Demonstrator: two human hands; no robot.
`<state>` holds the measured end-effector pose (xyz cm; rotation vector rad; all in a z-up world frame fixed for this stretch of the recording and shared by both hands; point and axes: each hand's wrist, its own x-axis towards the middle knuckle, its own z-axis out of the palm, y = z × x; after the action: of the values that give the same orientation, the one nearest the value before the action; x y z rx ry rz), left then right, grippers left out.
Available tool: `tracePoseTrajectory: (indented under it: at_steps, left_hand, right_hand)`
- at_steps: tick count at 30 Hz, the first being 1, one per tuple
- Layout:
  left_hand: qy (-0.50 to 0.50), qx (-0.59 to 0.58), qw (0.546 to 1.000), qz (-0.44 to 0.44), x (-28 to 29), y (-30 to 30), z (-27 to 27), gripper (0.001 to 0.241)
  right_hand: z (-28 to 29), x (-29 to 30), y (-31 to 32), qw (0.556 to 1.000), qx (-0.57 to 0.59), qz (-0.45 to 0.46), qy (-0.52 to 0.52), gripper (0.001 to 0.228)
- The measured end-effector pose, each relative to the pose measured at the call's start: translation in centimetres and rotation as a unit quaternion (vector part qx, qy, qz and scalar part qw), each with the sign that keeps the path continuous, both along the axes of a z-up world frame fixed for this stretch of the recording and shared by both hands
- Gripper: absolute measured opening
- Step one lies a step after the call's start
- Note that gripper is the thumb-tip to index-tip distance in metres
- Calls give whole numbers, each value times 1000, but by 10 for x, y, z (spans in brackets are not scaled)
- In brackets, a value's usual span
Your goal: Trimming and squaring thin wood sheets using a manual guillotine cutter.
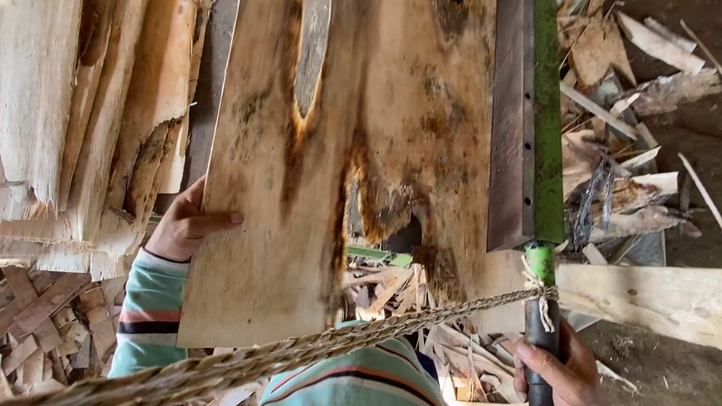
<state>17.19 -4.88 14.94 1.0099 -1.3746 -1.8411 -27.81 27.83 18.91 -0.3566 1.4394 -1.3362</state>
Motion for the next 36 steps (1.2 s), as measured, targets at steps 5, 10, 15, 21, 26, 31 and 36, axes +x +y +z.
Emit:
tracePoseTrajectory:
  at_steps: [5, 10, 15, 21, 26, 31, 36]
  left_hand:
    - [-15, -29, 999, -6, -2, 15, -5, 67]
    - [33, -304, 951, -39, -19, 42, 43, 64]
    - [4, 46, 999, 29, 12, 31, -31, 64]
    - [-3, 26, 1000, 9, 0, 43, -24, 60]
    - [-42, -4, 999, -16, -7, 67, 20, 60]
    - [-30, 33, 996, -75, -17, 77, 42, 61]
    - [-3, 62, 997, -40, 10, 73, -14, 62]
  right_hand:
    - [-2, -2, 5, 1000, 16, 7, 7, 51]
    - [-4, -4, 3, 999, -23, 4, -24, 49]
    - [-9, -6, 5, 999, -27, 7, -17, 48]
    - [-10, -6, 8, 1000, -25, 3, -17, 48]
    - [-7, -4, 8, 999, -37, 8, -4, 47]
    - [-9, -7, 8, 999, -32, 10, -25, 47]
    - [-5, -4, 5, 999, -28, 1, -35, 49]
